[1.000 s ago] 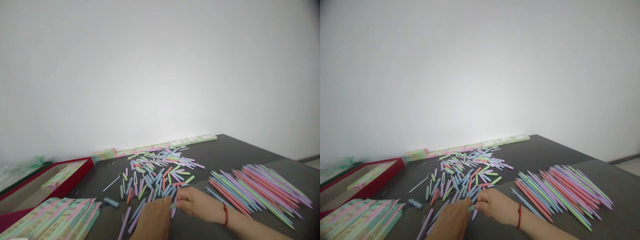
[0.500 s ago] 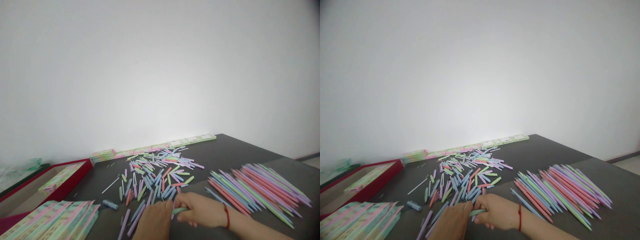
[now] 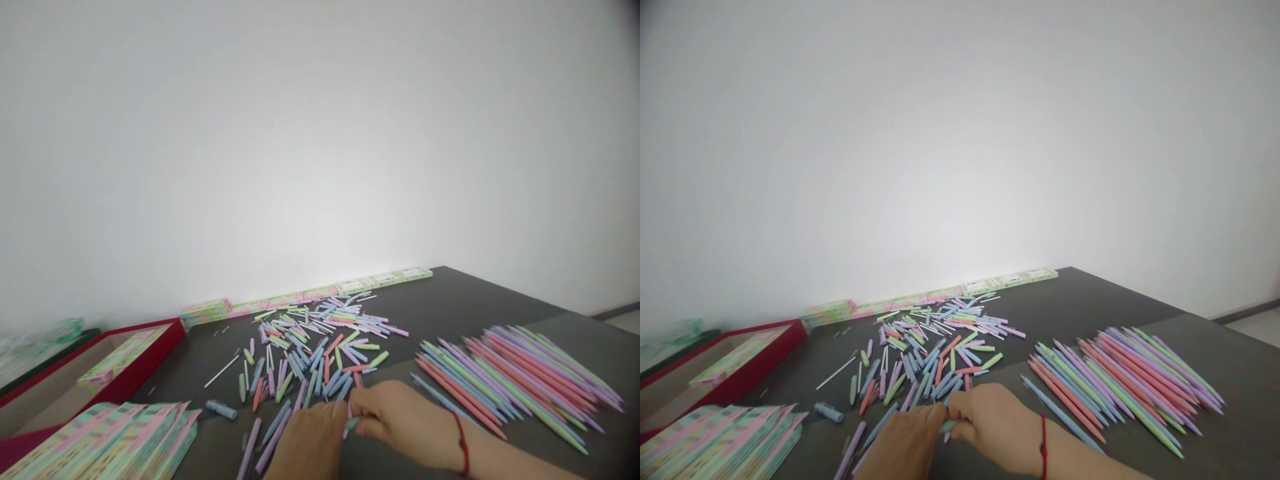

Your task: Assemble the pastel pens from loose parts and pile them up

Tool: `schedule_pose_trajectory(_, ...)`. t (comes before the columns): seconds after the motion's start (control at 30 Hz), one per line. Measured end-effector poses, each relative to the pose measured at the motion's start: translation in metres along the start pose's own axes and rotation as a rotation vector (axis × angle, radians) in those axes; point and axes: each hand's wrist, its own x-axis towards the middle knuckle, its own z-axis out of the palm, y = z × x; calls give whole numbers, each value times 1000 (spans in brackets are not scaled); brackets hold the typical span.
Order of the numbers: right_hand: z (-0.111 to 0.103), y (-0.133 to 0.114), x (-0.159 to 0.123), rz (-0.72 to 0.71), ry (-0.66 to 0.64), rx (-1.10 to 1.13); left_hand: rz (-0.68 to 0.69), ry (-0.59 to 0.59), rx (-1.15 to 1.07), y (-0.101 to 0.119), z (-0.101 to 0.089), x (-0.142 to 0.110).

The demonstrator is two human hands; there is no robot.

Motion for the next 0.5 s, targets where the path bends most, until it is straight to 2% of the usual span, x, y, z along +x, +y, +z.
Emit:
schedule_pose_trajectory(0.07,5,4,2,30,-89,135,-9,-16,-4,0,0,0)
schedule_pose_trajectory(0.17,16,20,10,171,-314,561,-35,-33,-18,1,2,1)
schedule_pose_trajectory(0.23,21,30,15,215,-375,746,-66,-9,-48,-1,3,1)
schedule_pose_trajectory(0.3,21,34,18,205,-346,784,-99,149,-105,-5,3,0)
schedule_pose_trajectory(0.4,17,29,18,173,-228,703,-202,575,-319,-15,5,1)
schedule_pose_trajectory(0.43,16,26,17,158,-186,662,-280,670,-474,-18,6,2)
schedule_pose_trajectory(0.47,16,22,16,143,-150,629,-385,704,-695,-22,6,3)
schedule_pose_trajectory(0.5,16,18,15,131,-122,598,-491,680,-973,-25,6,4)
